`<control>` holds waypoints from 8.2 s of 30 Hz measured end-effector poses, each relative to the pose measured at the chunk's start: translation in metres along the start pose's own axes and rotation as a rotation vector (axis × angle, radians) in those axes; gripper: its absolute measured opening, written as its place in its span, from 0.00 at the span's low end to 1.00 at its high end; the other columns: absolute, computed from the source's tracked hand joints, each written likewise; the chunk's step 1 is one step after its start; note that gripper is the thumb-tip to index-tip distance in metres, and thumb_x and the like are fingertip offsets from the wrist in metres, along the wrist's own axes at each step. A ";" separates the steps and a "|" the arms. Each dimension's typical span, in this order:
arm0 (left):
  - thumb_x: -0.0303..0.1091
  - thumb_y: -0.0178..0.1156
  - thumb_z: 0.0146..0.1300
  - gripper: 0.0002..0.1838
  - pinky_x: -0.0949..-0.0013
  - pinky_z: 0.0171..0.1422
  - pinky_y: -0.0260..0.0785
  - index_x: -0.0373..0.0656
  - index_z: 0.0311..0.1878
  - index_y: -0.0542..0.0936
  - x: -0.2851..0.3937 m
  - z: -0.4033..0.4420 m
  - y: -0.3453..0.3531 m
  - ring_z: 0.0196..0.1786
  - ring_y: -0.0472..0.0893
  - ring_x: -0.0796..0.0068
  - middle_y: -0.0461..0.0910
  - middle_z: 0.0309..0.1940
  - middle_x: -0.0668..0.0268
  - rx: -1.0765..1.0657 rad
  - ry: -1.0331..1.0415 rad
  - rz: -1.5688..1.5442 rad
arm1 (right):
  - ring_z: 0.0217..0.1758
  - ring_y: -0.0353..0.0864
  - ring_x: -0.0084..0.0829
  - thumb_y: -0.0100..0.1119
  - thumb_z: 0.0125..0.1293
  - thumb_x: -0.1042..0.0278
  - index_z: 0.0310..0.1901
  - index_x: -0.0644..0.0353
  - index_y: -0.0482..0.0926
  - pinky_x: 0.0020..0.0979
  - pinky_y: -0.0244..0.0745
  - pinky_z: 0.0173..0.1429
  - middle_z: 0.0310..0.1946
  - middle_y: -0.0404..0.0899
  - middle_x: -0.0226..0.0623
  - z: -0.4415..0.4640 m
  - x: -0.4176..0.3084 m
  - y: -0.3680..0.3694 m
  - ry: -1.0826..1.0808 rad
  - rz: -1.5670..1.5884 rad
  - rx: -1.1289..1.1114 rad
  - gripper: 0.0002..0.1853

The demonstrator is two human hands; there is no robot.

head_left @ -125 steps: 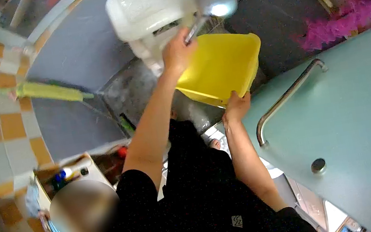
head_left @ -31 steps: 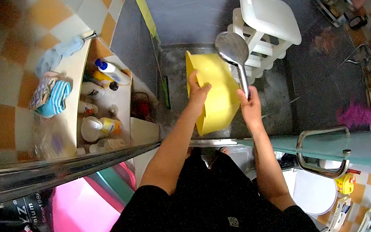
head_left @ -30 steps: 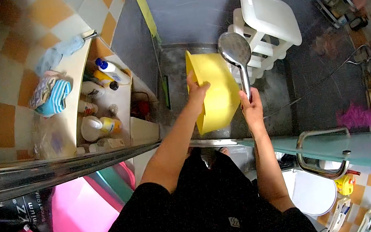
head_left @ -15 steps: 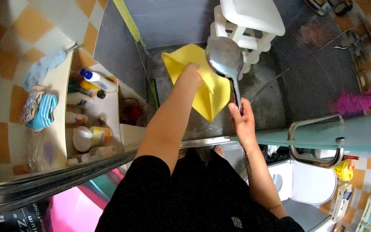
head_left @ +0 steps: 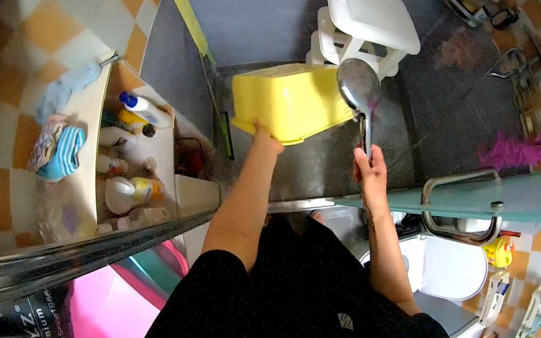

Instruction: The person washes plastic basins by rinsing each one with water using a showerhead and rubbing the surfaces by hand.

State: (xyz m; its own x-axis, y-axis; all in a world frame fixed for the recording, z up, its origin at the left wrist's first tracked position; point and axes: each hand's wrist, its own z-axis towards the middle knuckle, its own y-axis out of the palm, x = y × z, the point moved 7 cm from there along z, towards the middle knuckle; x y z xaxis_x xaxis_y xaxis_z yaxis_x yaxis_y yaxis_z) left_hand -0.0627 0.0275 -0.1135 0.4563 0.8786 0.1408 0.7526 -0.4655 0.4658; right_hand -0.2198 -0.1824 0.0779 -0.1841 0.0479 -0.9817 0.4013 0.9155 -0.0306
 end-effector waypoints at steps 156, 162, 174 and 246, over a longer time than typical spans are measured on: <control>0.34 0.63 0.56 0.04 0.42 0.80 0.51 0.47 0.28 0.82 0.000 -0.189 0.017 0.77 0.64 0.68 0.80 0.61 0.70 -0.796 2.135 2.034 | 0.30 0.81 0.47 0.74 0.53 0.60 0.35 0.61 0.77 0.42 0.74 0.39 0.24 0.80 0.46 0.146 0.031 -0.065 -0.170 -0.902 -0.050 0.17; 0.33 0.63 0.54 0.02 0.42 0.80 0.51 0.47 0.29 0.83 -0.002 -0.195 0.017 0.77 0.63 0.69 0.80 0.61 0.71 -0.718 2.124 2.042 | 0.44 0.85 0.52 0.71 0.54 0.63 0.42 0.58 0.78 0.46 0.77 0.47 0.36 0.84 0.51 0.131 -0.008 -0.042 -0.201 -1.090 0.006 0.17; 0.41 0.66 0.57 0.19 0.55 0.69 0.68 0.42 0.50 0.81 -0.020 -0.159 0.003 0.62 0.78 0.57 0.80 0.56 0.62 -0.893 1.190 2.166 | 0.35 0.84 0.53 0.63 0.58 0.70 0.39 0.52 0.79 0.43 0.76 0.38 0.28 0.82 0.49 0.100 -0.071 -0.027 -0.386 -1.059 0.138 0.07; 0.38 0.62 0.67 0.19 0.63 0.50 0.79 0.40 0.57 0.80 0.042 -0.037 -0.030 0.46 0.85 0.71 0.85 0.47 0.60 -0.530 0.189 1.190 | 0.26 0.75 0.37 0.66 0.56 0.79 0.36 0.60 0.76 0.35 0.72 0.35 0.25 0.77 0.43 0.049 -0.148 -0.003 -0.475 -1.082 0.262 0.09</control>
State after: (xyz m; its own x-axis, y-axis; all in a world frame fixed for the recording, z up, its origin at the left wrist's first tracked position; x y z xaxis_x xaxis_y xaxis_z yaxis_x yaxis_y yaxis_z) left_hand -0.0836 0.0819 -0.0890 0.6011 -0.0153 0.7991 -0.3564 -0.9000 0.2509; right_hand -0.1503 -0.2119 0.2138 -0.2108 -0.8945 -0.3942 0.4235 0.2799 -0.8616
